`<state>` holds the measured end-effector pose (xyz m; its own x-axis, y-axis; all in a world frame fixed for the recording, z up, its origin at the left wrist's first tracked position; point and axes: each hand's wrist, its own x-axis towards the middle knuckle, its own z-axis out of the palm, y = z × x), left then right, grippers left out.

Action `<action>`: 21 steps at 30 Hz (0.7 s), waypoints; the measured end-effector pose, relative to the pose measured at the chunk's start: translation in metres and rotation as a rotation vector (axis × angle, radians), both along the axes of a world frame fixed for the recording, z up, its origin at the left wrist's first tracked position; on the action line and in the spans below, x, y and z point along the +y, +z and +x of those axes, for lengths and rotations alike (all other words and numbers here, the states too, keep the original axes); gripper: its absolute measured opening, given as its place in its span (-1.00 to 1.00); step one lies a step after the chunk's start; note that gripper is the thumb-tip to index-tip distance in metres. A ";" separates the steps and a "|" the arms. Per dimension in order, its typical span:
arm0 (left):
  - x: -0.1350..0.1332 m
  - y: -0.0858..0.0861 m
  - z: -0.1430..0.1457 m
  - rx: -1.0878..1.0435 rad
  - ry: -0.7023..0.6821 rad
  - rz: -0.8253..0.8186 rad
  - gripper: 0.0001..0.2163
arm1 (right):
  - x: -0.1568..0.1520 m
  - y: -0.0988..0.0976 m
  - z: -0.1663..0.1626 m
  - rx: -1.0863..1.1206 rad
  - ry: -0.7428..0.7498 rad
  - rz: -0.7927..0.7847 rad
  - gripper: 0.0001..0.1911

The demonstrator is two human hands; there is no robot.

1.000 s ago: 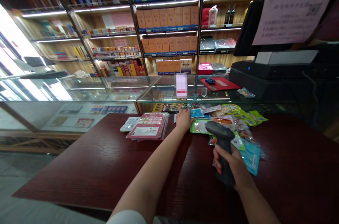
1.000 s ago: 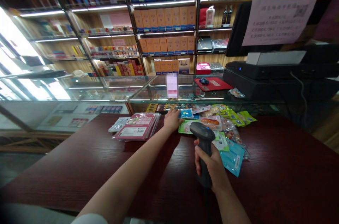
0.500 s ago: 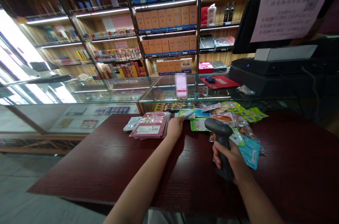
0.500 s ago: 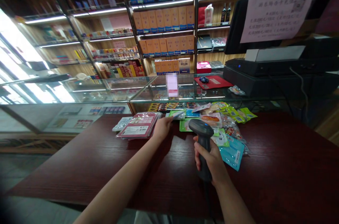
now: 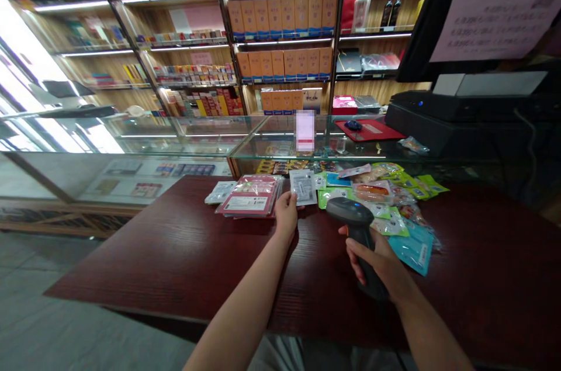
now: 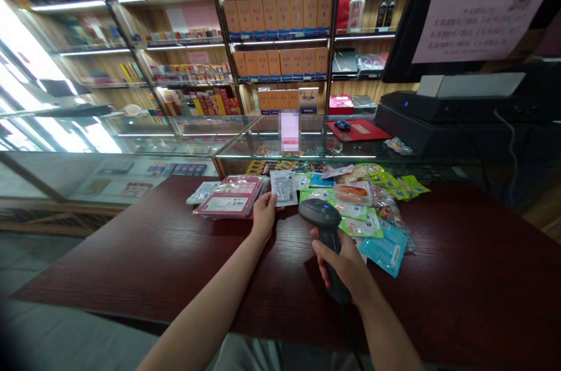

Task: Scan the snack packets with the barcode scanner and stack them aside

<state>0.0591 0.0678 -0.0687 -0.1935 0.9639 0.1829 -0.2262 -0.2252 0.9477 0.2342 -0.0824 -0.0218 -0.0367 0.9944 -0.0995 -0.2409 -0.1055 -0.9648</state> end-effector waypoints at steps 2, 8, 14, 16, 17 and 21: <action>0.000 -0.001 0.000 0.018 0.010 0.006 -0.72 | -0.001 -0.001 0.001 -0.014 0.025 0.010 -0.51; 0.000 0.000 0.001 0.038 0.013 0.016 -0.73 | -0.001 -0.002 0.003 -0.028 0.048 0.027 -0.57; -0.001 0.004 0.001 0.046 0.004 0.038 -0.70 | -0.003 0.002 0.002 -0.068 0.049 0.017 -0.52; -0.002 0.005 0.001 0.044 -0.009 0.049 -0.71 | -0.004 0.005 0.002 -0.114 0.056 0.021 -0.51; -0.003 0.006 0.001 0.045 -0.013 0.052 -0.71 | -0.005 0.007 0.002 -0.146 0.060 0.030 -0.52; -0.005 0.008 0.001 0.058 -0.019 0.042 -0.70 | -0.012 0.010 0.006 -0.299 0.080 0.098 -0.59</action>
